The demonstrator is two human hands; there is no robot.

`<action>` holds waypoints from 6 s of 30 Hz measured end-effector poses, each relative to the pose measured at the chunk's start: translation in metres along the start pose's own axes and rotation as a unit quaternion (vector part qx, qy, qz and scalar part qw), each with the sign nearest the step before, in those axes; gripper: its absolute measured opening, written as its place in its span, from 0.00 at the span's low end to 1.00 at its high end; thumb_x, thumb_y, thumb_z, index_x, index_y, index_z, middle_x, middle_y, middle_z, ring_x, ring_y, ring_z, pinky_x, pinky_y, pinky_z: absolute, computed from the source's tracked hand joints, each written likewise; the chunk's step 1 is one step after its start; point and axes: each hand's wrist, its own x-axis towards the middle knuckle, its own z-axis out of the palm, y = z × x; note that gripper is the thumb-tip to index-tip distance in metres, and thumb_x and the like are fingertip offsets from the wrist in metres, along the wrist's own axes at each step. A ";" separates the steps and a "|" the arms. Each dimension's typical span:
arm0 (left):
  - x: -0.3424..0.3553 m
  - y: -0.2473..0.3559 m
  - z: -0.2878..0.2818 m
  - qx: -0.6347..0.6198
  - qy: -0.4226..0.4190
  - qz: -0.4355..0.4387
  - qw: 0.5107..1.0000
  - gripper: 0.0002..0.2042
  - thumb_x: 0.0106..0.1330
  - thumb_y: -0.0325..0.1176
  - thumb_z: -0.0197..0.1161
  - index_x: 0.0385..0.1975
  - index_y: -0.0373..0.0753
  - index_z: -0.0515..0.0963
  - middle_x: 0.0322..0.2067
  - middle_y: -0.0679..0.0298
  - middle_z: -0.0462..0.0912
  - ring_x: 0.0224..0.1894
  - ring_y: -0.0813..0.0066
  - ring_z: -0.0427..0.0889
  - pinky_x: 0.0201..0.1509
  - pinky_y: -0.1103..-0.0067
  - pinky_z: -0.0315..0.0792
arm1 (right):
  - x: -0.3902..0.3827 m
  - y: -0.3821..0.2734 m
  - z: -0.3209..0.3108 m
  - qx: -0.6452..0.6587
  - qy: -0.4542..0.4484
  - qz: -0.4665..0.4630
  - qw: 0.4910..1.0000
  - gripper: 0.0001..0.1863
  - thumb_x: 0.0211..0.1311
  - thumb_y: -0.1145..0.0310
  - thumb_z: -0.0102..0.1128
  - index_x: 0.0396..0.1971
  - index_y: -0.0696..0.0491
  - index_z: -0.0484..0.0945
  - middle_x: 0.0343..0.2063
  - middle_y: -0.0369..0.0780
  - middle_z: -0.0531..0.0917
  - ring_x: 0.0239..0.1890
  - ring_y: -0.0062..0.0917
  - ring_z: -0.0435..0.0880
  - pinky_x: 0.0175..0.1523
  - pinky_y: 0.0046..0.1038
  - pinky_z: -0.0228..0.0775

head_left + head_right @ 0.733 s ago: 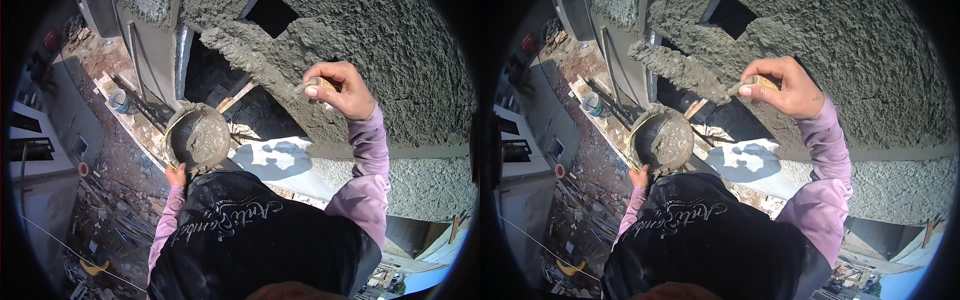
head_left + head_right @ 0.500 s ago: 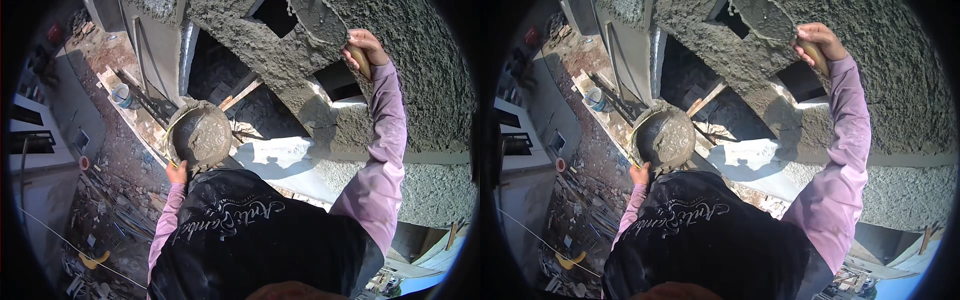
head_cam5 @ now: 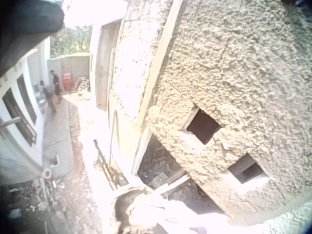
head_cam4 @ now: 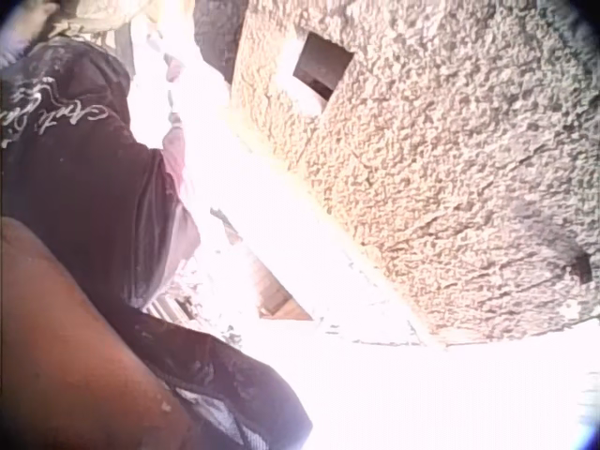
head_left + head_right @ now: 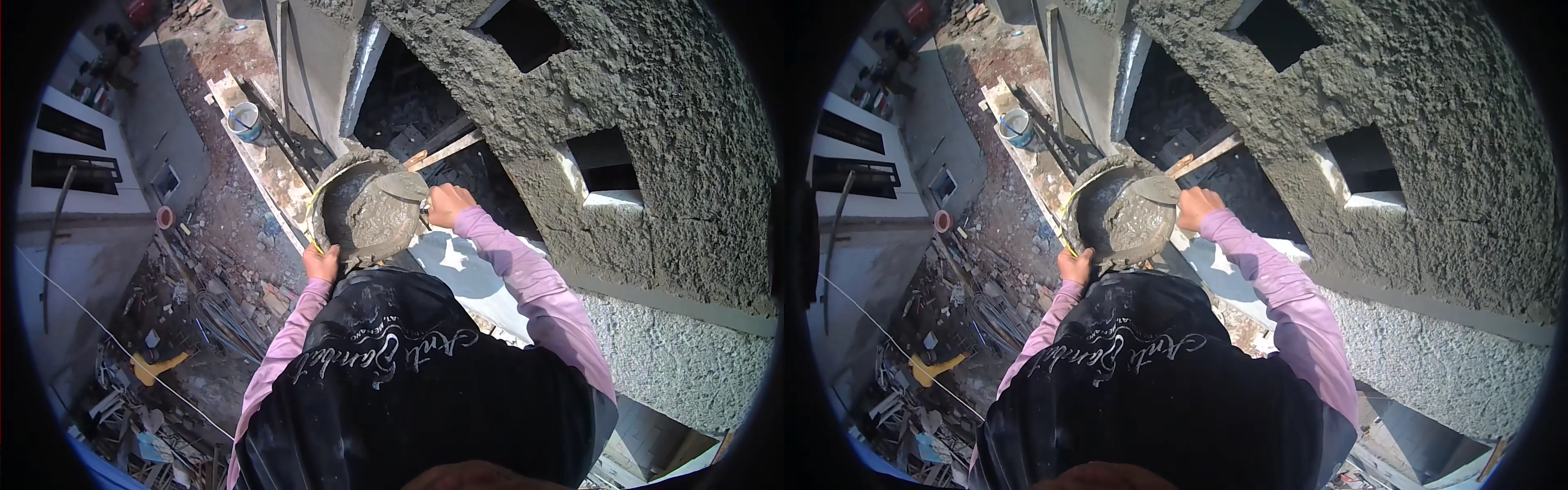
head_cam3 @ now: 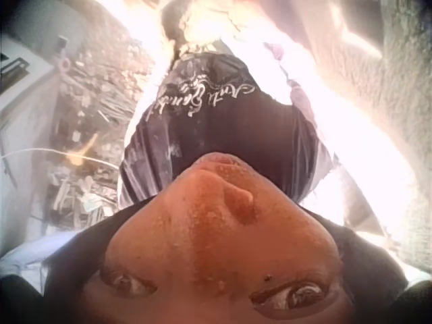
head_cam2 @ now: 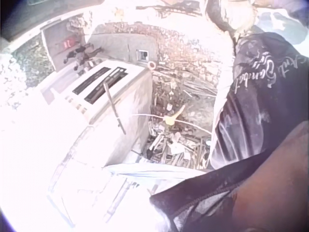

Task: The person scoops mortar from a bucket with a trowel and applies it to the surface of a wall. They repeatedly load the trowel and spread the material onto the masonry, occasionally pouring water from a cup into the bucket to mix the substance.

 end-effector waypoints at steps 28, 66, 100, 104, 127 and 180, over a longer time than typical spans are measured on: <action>-0.002 0.027 0.008 0.146 0.019 0.023 0.989 0.11 0.51 0.25 0.62 0.35 0.32 0.80 0.26 0.61 0.85 0.27 0.78 0.81 0.37 0.76 0.75 | 0.023 -0.008 0.068 -0.085 0.162 -0.032 0.983 0.07 0.46 0.71 0.60 0.26 0.56 0.83 0.31 0.48 0.83 0.34 0.39 0.85 0.37 0.39 0.76; 0.005 -0.005 -0.012 0.078 -0.034 -0.026 0.996 0.09 0.53 0.22 0.62 0.35 0.32 0.79 0.26 0.68 0.83 0.28 0.84 0.76 0.34 0.80 0.73 | 0.052 -0.037 0.153 0.220 -0.125 -0.097 0.962 0.16 0.49 0.63 0.61 0.27 0.64 0.80 0.23 0.53 0.82 0.27 0.45 0.84 0.37 0.39 0.76; -0.009 0.001 -0.020 0.163 -0.032 -0.002 0.986 0.08 0.51 0.29 0.65 0.29 0.32 0.79 0.20 0.61 0.81 0.23 0.79 0.77 0.31 0.75 0.73 | 0.050 -0.004 0.051 -0.101 0.127 -0.103 0.981 0.07 0.43 0.69 0.61 0.23 0.56 0.83 0.26 0.46 0.82 0.33 0.35 0.84 0.38 0.34 0.74; -0.011 0.019 -0.012 0.176 -0.026 -0.012 0.984 0.08 0.50 0.29 0.65 0.27 0.32 0.79 0.18 0.60 0.80 0.22 0.78 0.77 0.30 0.74 0.72 | 0.079 -0.109 0.130 -0.150 0.206 -0.185 0.949 0.09 0.40 0.68 0.62 0.23 0.56 0.81 0.26 0.43 0.81 0.31 0.35 0.82 0.37 0.35 0.73; -0.017 0.018 -0.013 0.112 -0.014 0.049 0.992 0.09 0.52 0.25 0.63 0.33 0.31 0.80 0.26 0.63 0.84 0.28 0.79 0.80 0.35 0.78 0.74 | 0.044 -0.020 0.106 -0.021 0.066 -0.114 0.991 0.12 0.46 0.65 0.59 0.23 0.59 0.82 0.25 0.52 0.82 0.30 0.46 0.84 0.40 0.39 0.78; 0.134 0.007 -0.086 0.097 -0.028 0.004 0.995 0.09 0.52 0.19 0.61 0.34 0.31 0.79 0.29 0.66 0.83 0.29 0.80 0.78 0.36 0.79 0.73 | 0.154 -0.107 0.098 0.084 -0.013 -0.165 0.983 0.10 0.43 0.66 0.58 0.19 0.59 0.82 0.24 0.53 0.83 0.32 0.44 0.85 0.40 0.41 0.77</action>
